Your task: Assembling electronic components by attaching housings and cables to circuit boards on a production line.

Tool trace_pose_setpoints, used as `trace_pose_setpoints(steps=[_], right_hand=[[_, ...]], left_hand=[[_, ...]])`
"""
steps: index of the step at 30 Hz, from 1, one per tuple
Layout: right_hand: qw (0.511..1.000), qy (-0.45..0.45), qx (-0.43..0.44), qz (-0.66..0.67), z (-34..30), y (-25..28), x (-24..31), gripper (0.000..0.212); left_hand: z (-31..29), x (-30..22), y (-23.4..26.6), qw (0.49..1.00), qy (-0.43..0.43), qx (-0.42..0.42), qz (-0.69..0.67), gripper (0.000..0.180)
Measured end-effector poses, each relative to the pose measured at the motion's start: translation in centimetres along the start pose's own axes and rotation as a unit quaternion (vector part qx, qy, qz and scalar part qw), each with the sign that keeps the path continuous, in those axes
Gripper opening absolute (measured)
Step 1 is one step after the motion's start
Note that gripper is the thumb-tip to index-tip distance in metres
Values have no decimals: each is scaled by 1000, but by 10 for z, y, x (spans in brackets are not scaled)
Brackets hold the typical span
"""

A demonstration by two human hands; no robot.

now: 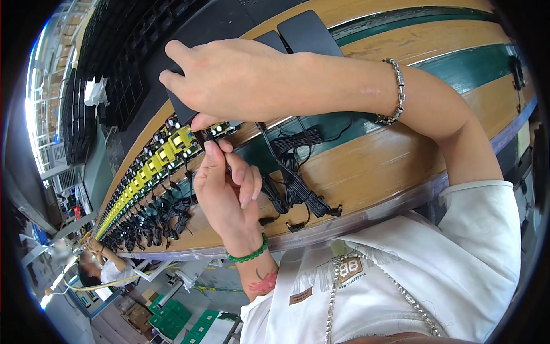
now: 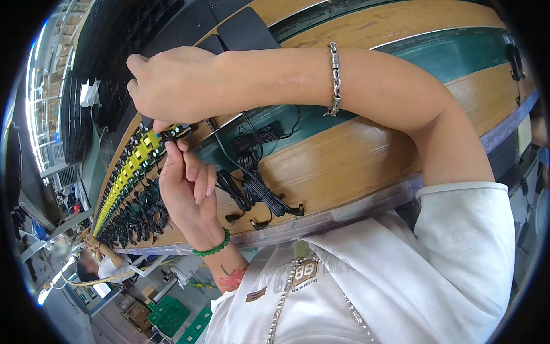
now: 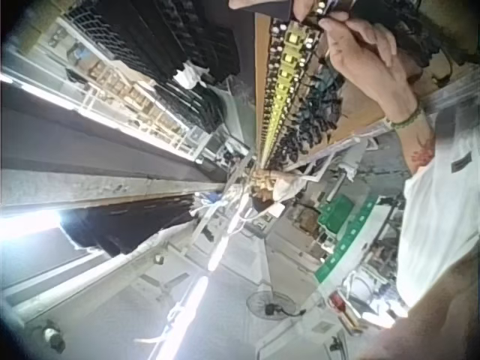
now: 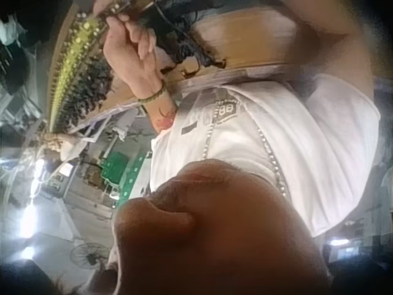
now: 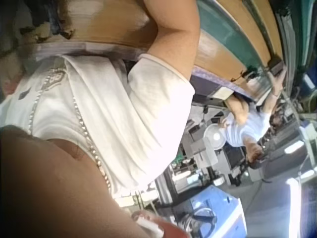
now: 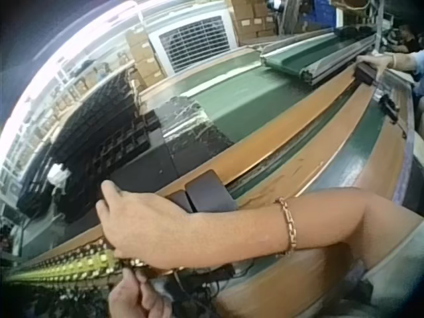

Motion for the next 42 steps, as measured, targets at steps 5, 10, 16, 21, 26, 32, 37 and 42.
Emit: trace_pose_setpoints(steps=[5, 10, 16, 21, 26, 32, 37, 42], right_hand=[[1000, -11, -16, 8, -3, -4, -2, 35], [999, 24, -11, -19, -2, -2, -1, 32], [1000, 13, 1, -10, -3, -2, 1, 30], [1000, 9, 11, -3, -4, -3, 1, 30], [998, 47, -13, -49, -3, -6, 2, 31], [999, 34, 10, -27, -5, -3, 0, 21], [998, 59, 14, 12, -6, -4, -5, 15], [999, -3, 38, -30, -2, -3, 4, 13]], left_hand=[[4, -7, 4, 998, 32, 44, 29, 31], [0, -5, -8, 994, 21, -32, 104, 32], [-2, -10, -10, 976, 27, -104, 188, 33], [-3, -12, -20, 953, 27, -163, 255, 33], [-4, -17, -26, 920, 26, -220, 323, 35], [-8, -21, -24, 892, 37, -243, 380, 37], [-6, -23, -21, 897, 31, -220, 383, 37], [-6, -33, -13, 952, 86, -138, 261, 37]])
Point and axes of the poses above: each hand's wrist, its own z-axis towards the middle knuckle, its own y-axis out of the back of the hand, x = y × z, the point moved 1 cm from there along z, towards the middle knuckle, and after that the axes turned 13 degrees about y, right-handed, at the moved point
